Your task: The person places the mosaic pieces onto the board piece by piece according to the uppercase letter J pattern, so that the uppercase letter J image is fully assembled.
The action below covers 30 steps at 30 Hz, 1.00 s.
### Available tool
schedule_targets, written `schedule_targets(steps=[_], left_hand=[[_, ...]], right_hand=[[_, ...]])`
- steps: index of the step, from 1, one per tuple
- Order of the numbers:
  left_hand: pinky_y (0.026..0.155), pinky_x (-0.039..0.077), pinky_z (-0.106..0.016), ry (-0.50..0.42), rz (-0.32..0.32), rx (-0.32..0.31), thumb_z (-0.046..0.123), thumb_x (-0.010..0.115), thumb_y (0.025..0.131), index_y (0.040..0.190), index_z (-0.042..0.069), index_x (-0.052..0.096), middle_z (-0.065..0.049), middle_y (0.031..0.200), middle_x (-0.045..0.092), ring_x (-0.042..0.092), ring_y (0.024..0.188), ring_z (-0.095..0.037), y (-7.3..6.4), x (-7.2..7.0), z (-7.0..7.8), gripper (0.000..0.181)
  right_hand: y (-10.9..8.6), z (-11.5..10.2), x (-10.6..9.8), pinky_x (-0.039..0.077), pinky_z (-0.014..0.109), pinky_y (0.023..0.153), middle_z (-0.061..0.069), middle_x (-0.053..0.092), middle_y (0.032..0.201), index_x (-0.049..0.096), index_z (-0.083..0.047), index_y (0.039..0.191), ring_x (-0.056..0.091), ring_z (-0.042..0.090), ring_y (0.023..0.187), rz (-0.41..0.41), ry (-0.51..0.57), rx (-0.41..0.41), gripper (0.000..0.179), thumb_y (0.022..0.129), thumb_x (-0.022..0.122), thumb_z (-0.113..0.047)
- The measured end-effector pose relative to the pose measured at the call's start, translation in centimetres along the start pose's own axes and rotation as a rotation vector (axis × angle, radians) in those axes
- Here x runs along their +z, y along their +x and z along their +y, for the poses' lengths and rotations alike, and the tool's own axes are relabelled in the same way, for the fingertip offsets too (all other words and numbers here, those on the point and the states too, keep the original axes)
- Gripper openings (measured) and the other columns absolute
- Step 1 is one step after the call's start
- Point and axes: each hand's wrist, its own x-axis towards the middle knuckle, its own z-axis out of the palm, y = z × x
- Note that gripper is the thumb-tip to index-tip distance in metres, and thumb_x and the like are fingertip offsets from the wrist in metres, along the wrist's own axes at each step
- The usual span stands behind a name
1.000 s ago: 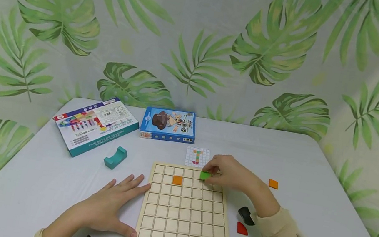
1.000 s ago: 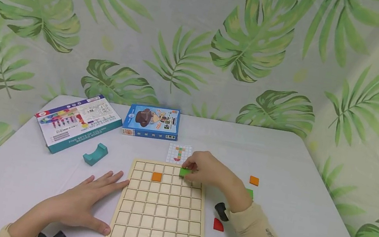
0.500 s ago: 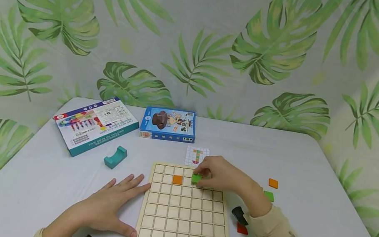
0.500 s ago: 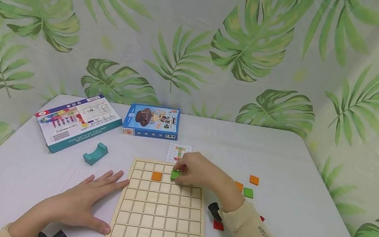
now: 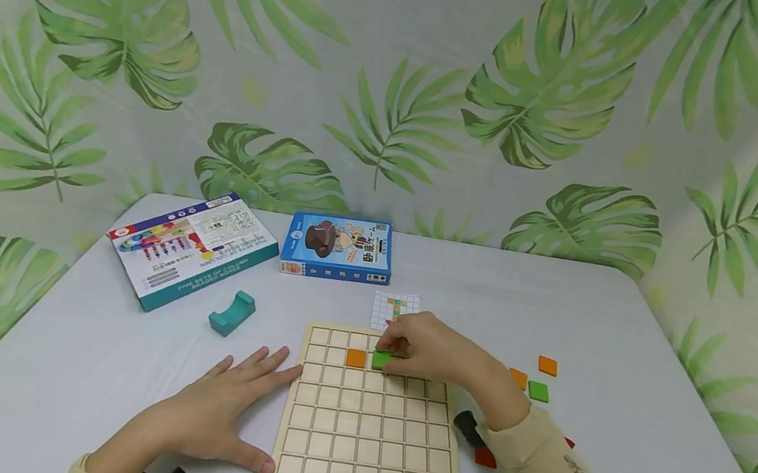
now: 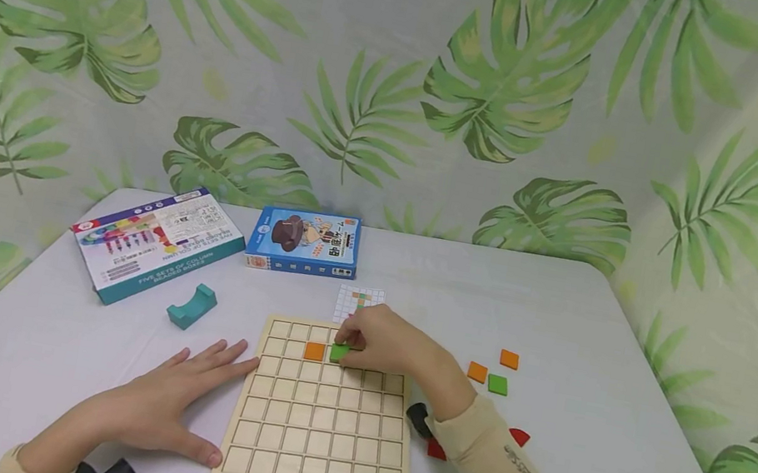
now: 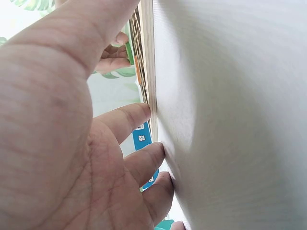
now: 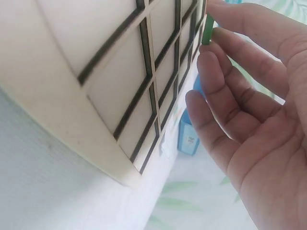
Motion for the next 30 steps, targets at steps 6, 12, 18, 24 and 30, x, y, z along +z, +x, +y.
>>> schedule_targets(steps=[6, 12, 18, 24, 30], left_hand=[[0.128, 0.009, -0.08, -0.004, -0.001, -0.004, 0.069, 0.092, 0.068, 0.167, 0.031, 0.04, -0.005, 0.181, 0.023, 0.015, 0.168, -0.041, 0.1, -0.01, -0.06, 0.119], [0.128, 0.009, -0.08, -0.008, -0.002, -0.002, 0.071, 0.092, 0.068, 0.167, 0.031, 0.041, -0.005, 0.181, 0.024, 0.015, 0.168, -0.041, 0.29, 0.16, -0.21, 0.119], [0.128, 0.009, -0.08, -0.003, -0.003, -0.004, 0.07, 0.092, 0.068, 0.167, 0.031, 0.04, -0.005, 0.181, 0.023, 0.014, 0.169, -0.041, 0.19, 0.03, -0.06, 0.118], [0.127, 0.01, -0.081, -0.006, -0.007, 0.003, 0.069, 0.092, 0.069, 0.168, 0.03, 0.039, -0.006, 0.181, 0.022, 0.014, 0.168, -0.042, -0.01, -0.01, 0.02, 0.119], [0.127, 0.01, -0.081, -0.002, -0.005, 0.007, 0.069, 0.092, 0.069, 0.168, 0.03, 0.039, -0.006, 0.181, 0.022, 0.015, 0.168, -0.042, -0.03, 0.06, -0.05, 0.119]], right_hand=[[0.23, -0.18, 0.03, 0.057, 0.02, 0.08, -0.001, 0.075, 0.102, 0.081, -0.008, 0.11, 0.064, 0.004, 0.086, -0.023, 0.001, 0.008, 0.019, 0.093, 0.085, -0.015], [0.41, -0.21, 0.2, 0.057, 0.019, 0.079, -0.001, 0.076, 0.102, 0.081, -0.008, 0.111, 0.063, 0.0, 0.083, -0.038, 0.008, 0.003, 0.019, 0.093, 0.085, -0.014], [0.55, -0.2, 0.26, 0.057, 0.019, 0.078, 0.001, 0.077, 0.102, 0.081, -0.008, 0.111, 0.064, 0.0, 0.083, -0.038, 0.019, -0.014, 0.019, 0.094, 0.084, -0.014], [0.68, -0.18, 0.37, 0.057, 0.018, 0.078, 0.001, 0.077, 0.103, 0.081, -0.008, 0.111, 0.064, 0.0, 0.084, -0.041, 0.02, -0.015, 0.018, 0.094, 0.084, -0.014], [0.68, -0.2, 0.45, 0.056, 0.018, 0.076, 0.001, 0.075, 0.1, 0.081, -0.007, 0.109, 0.063, 0.003, 0.084, -0.031, 0.004, -0.027, 0.017, 0.094, 0.085, -0.013]])
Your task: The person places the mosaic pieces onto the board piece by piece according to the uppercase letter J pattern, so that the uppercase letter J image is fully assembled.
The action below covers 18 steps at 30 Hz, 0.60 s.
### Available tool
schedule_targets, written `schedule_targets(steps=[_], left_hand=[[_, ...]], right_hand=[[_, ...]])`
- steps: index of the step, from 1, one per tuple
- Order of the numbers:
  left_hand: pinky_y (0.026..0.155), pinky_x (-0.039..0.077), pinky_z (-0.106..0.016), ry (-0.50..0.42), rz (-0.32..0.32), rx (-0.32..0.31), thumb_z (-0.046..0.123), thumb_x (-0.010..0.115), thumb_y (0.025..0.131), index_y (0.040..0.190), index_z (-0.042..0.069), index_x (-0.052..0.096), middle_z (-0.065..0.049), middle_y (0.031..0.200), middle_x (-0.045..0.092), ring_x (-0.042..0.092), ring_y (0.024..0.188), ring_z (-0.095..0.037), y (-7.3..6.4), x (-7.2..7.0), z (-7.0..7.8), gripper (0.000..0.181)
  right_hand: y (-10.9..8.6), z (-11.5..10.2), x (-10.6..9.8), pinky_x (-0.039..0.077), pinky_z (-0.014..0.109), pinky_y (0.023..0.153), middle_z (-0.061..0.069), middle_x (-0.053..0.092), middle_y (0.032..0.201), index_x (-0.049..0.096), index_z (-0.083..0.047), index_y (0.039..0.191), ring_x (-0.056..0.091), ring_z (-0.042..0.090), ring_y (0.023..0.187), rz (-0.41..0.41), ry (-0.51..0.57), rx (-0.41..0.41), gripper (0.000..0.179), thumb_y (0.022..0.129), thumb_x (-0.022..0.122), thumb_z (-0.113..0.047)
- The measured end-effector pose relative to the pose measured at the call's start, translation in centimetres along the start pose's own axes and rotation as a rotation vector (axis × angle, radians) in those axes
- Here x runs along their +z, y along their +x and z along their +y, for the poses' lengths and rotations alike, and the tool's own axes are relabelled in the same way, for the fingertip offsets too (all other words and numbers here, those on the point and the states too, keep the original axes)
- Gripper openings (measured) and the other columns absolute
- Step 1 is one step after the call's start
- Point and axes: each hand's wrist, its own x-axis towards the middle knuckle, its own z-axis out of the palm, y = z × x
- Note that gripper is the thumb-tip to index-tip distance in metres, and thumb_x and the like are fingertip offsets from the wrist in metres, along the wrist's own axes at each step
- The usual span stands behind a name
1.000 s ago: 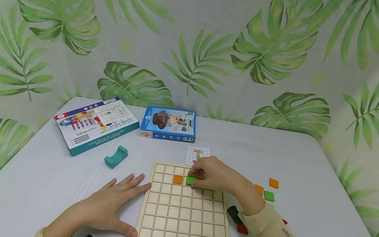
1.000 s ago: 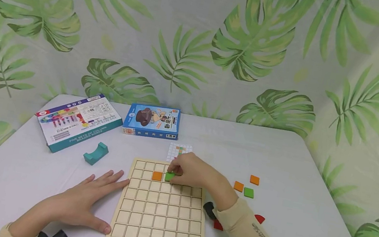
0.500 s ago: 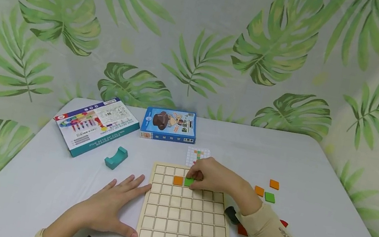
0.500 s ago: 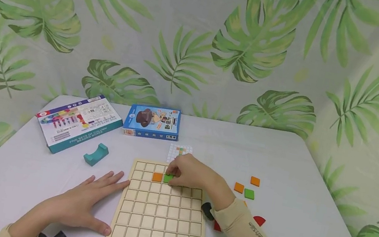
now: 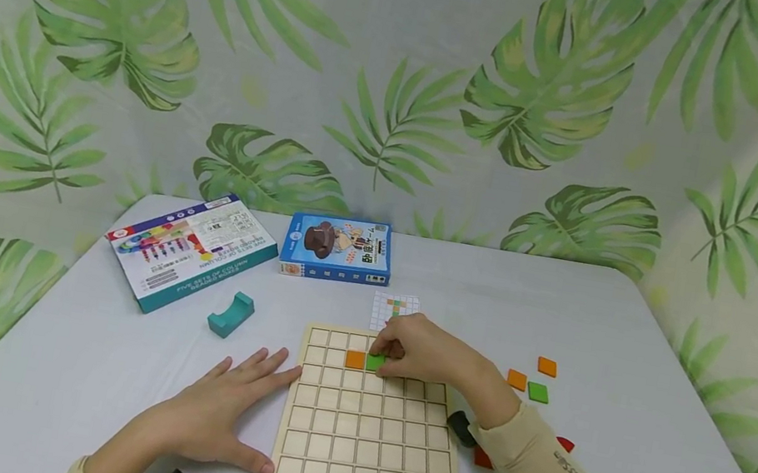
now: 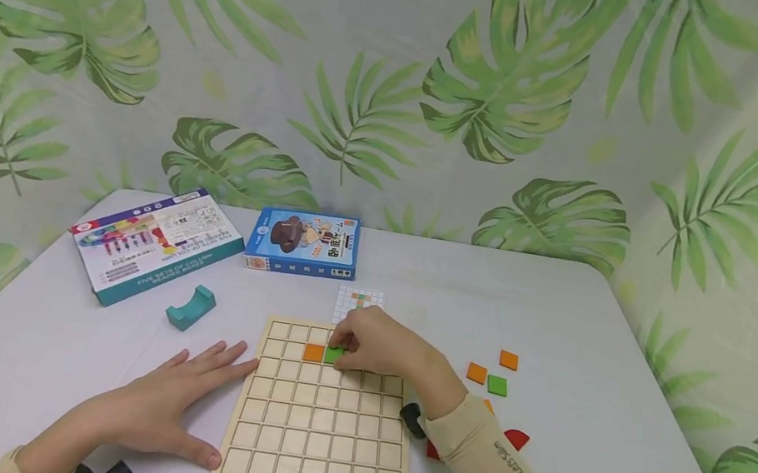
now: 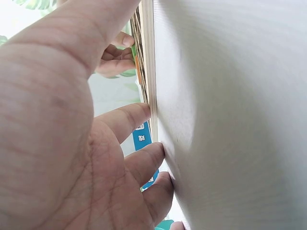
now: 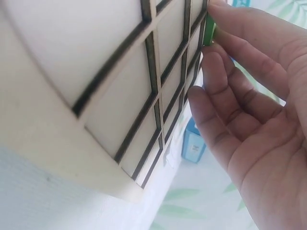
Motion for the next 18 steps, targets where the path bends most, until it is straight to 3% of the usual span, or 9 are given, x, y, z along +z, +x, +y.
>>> schedule_targets(steps=[10, 18], left_hand=[[0.127, 0.011, -0.081, 0.003, 0.006, 0.01, 0.072, 0.091, 0.069, 0.168, 0.03, 0.039, -0.006, 0.181, 0.023, 0.015, 0.168, -0.043, 0.19, 0.11, -0.21, 0.12], [0.127, 0.01, -0.081, -0.001, 0.009, 0.009, 0.072, 0.091, 0.068, 0.168, 0.029, 0.039, -0.006, 0.181, 0.023, 0.015, 0.168, -0.042, 0.18, 0.04, -0.24, 0.12]], right_hand=[[-0.09, 0.34, 0.16, 0.055, 0.018, 0.075, 0.0, 0.074, 0.098, 0.083, -0.009, 0.11, 0.061, -0.001, 0.082, 0.024, -0.002, 0.003, 0.021, 0.091, 0.088, -0.017], [-0.21, 0.24, 0.1, 0.057, 0.019, 0.077, 0.0, 0.073, 0.1, 0.082, -0.008, 0.113, 0.062, 0.005, 0.085, 0.021, -0.006, -0.003, 0.026, 0.091, 0.088, -0.02]])
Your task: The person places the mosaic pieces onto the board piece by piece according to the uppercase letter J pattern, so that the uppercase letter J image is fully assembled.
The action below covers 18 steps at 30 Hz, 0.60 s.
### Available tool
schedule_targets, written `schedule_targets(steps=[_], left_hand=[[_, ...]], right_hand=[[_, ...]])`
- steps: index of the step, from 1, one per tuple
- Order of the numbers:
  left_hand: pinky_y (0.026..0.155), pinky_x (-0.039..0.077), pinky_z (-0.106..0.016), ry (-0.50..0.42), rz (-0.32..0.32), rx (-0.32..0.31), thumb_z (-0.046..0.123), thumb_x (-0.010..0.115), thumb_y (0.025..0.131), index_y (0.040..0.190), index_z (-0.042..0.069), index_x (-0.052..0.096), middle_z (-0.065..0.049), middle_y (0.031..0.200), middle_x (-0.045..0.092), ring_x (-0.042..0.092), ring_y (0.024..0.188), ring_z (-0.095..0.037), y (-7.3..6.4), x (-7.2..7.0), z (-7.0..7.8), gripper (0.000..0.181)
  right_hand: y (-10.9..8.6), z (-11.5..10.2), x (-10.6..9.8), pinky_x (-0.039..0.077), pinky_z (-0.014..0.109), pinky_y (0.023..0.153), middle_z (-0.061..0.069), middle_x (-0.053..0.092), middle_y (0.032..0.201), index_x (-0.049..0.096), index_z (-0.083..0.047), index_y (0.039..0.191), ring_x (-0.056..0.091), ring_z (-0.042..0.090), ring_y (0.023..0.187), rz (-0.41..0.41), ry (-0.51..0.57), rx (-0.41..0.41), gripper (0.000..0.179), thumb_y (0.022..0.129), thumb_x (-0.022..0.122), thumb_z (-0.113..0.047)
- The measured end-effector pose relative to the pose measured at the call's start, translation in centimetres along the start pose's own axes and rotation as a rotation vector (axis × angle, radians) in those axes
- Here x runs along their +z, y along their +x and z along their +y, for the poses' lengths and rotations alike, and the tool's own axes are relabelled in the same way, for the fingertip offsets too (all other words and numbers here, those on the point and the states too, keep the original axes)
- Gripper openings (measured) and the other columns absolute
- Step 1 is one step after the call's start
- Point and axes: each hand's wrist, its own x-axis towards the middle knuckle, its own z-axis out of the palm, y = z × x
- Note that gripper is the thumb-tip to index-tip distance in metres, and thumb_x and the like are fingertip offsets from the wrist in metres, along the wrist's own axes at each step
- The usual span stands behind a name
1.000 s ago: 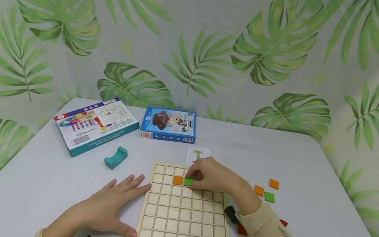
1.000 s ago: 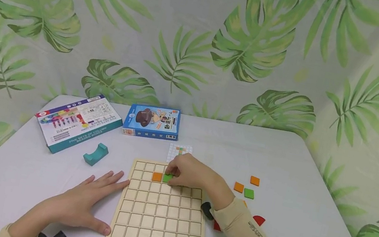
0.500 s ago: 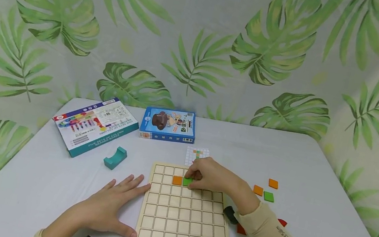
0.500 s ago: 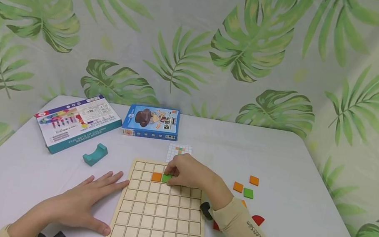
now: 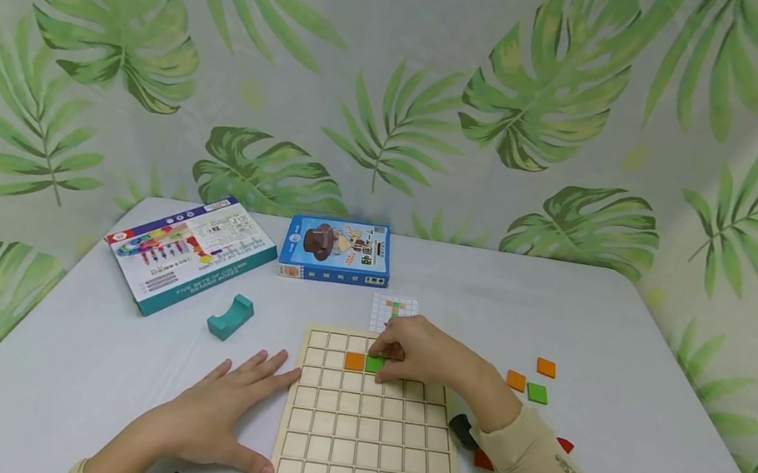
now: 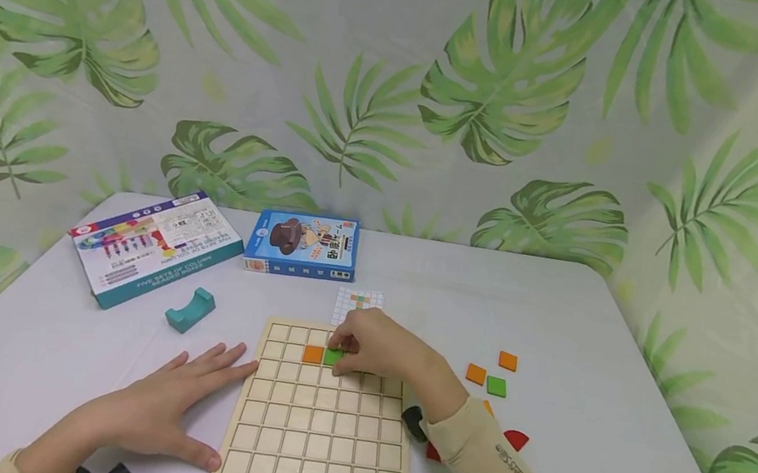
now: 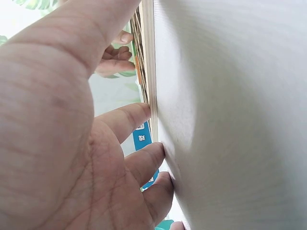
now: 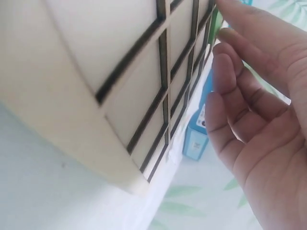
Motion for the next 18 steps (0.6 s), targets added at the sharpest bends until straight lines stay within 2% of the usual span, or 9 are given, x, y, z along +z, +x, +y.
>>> schedule_targets(steps=[4, 9, 18], left_hand=[[0.126, 0.01, -0.082, -0.003, 0.002, 0.007, 0.072, 0.09, 0.068, 0.168, 0.029, 0.039, -0.007, 0.181, 0.023, 0.016, 0.168, -0.043, -0.1, 0.0, 0.0, 0.12], [0.127, 0.01, -0.081, 0.002, 0.006, 0.011, 0.073, 0.09, 0.068, 0.168, 0.029, 0.039, -0.007, 0.181, 0.023, 0.016, 0.168, -0.043, -0.1, 0.1, 0.0, 0.12], [0.128, 0.009, -0.08, 0.011, -0.001, -0.014, 0.072, 0.091, 0.068, 0.167, 0.032, 0.039, -0.004, 0.181, 0.023, 0.015, 0.169, -0.041, 0.1, 0.1, 0.0, 0.119]], right_hand=[[-0.6, 0.0, -0.3, 0.056, 0.021, 0.079, -0.001, 0.073, 0.1, 0.081, -0.009, 0.114, 0.063, 0.008, 0.087, 0.014, 0.002, 0.02, 0.026, 0.092, 0.087, -0.021], [-2.3, 1.0, -1.2, 0.056, 0.026, 0.081, -0.001, 0.07, 0.098, 0.079, -0.01, 0.118, 0.062, 0.011, 0.089, 0.054, 0.016, 0.103, 0.025, 0.095, 0.084, -0.02], [-7.1, 4.2, -3.4, 0.058, 0.042, 0.091, 0.0, 0.073, 0.11, 0.076, -0.011, 0.127, 0.067, 0.017, 0.102, 0.156, -0.018, 0.237, 0.035, 0.095, 0.083, -0.023]])
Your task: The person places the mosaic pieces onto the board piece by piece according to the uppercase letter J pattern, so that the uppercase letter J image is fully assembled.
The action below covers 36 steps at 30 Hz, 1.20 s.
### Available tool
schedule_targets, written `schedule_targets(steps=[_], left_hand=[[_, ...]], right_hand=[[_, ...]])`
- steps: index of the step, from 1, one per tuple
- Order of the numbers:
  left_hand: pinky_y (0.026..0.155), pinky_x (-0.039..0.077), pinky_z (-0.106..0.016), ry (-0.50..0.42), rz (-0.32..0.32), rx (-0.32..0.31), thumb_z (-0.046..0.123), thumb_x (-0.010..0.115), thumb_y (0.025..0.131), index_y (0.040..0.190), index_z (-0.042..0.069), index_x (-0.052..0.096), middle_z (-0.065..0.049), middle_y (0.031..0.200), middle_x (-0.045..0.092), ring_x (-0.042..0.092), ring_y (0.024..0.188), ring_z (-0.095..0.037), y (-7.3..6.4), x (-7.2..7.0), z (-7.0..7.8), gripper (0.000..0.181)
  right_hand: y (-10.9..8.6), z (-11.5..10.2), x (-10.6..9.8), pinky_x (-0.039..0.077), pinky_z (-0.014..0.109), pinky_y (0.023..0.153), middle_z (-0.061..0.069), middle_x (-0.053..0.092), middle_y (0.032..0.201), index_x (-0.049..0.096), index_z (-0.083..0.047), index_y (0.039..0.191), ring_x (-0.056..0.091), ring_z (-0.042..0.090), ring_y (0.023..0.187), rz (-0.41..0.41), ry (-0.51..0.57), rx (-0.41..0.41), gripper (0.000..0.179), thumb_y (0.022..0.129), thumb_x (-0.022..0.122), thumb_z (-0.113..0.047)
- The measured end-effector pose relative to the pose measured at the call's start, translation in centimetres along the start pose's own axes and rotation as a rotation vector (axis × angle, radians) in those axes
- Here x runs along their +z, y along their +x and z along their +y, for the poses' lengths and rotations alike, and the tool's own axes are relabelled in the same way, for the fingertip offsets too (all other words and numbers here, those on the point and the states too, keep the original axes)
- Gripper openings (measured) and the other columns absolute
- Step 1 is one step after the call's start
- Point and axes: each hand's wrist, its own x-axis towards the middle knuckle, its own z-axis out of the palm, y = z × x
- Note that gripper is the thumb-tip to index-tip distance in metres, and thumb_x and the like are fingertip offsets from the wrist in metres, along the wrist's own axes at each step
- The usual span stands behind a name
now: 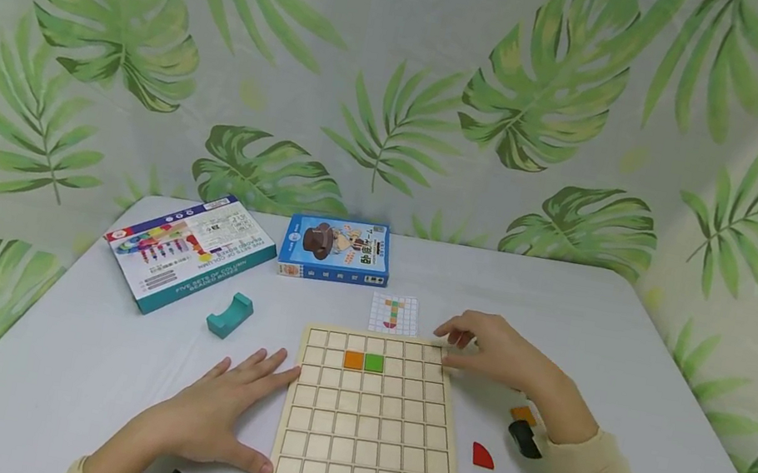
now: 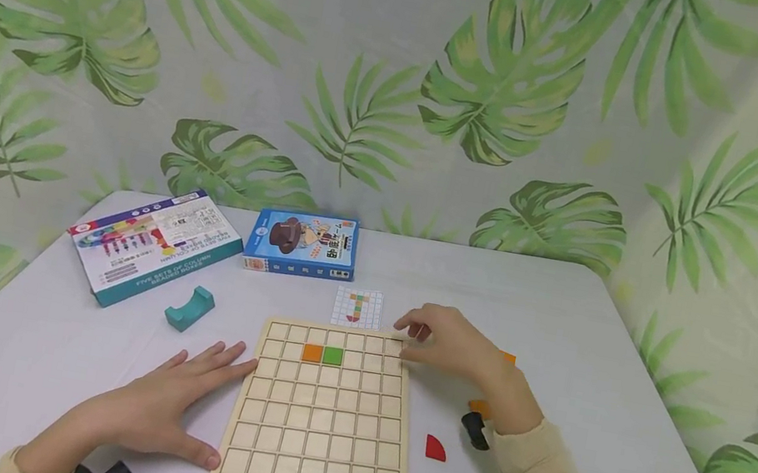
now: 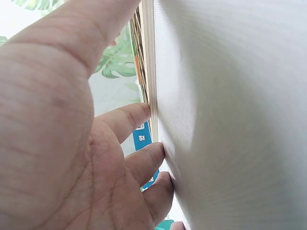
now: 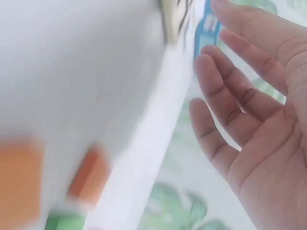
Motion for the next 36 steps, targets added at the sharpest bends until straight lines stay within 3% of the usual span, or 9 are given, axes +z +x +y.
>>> schedule_targets(steps=[12, 20, 29, 36], left_hand=[[0.128, 0.009, -0.079, -0.003, -0.003, -0.01, 0.071, 0.092, 0.068, 0.168, 0.031, 0.039, -0.005, 0.181, 0.023, 0.014, 0.169, -0.041, 0.0, -0.1, 0.1, 0.12], [0.128, 0.009, -0.08, 0.0, -0.005, -0.006, 0.071, 0.091, 0.068, 0.168, 0.03, 0.039, -0.005, 0.181, 0.022, 0.014, 0.168, -0.041, 0.0, -0.1, 0.2, 0.12], [0.128, 0.008, -0.079, 0.0, -0.002, -0.005, 0.071, 0.092, 0.068, 0.167, 0.03, 0.04, -0.006, 0.181, 0.023, 0.014, 0.168, -0.042, 0.0, -0.1, 0.1, 0.12], [0.128, 0.008, -0.079, -0.003, -0.001, -0.006, 0.071, 0.092, 0.068, 0.167, 0.031, 0.04, -0.005, 0.181, 0.023, 0.014, 0.169, -0.041, 0.1, 0.0, 0.0, 0.12]], right_hand=[[-5.1, 5.4, -3.2, 0.059, 0.052, 0.095, 0.01, 0.074, 0.121, 0.075, -0.007, 0.129, 0.068, 0.028, 0.109, 0.102, -0.043, 0.134, 0.04, 0.095, 0.083, -0.025], [-6.9, 8.7, -3.3, 0.059, 0.044, 0.088, 0.012, 0.072, 0.119, 0.076, -0.006, 0.126, 0.067, 0.032, 0.109, 0.126, -0.045, 0.208, 0.035, 0.094, 0.082, -0.018], [-7.6, 9.7, -3.3, 0.054, 0.033, 0.083, 0.008, 0.072, 0.109, 0.078, -0.005, 0.122, 0.063, 0.024, 0.1, 0.107, -0.032, 0.26, 0.034, 0.09, 0.084, -0.016], [-7.9, 10.1, -3.2, 0.056, 0.03, 0.084, 0.009, 0.075, 0.11, 0.078, -0.003, 0.121, 0.066, 0.022, 0.099, 0.1, -0.018, 0.28, 0.032, 0.091, 0.082, -0.013]])
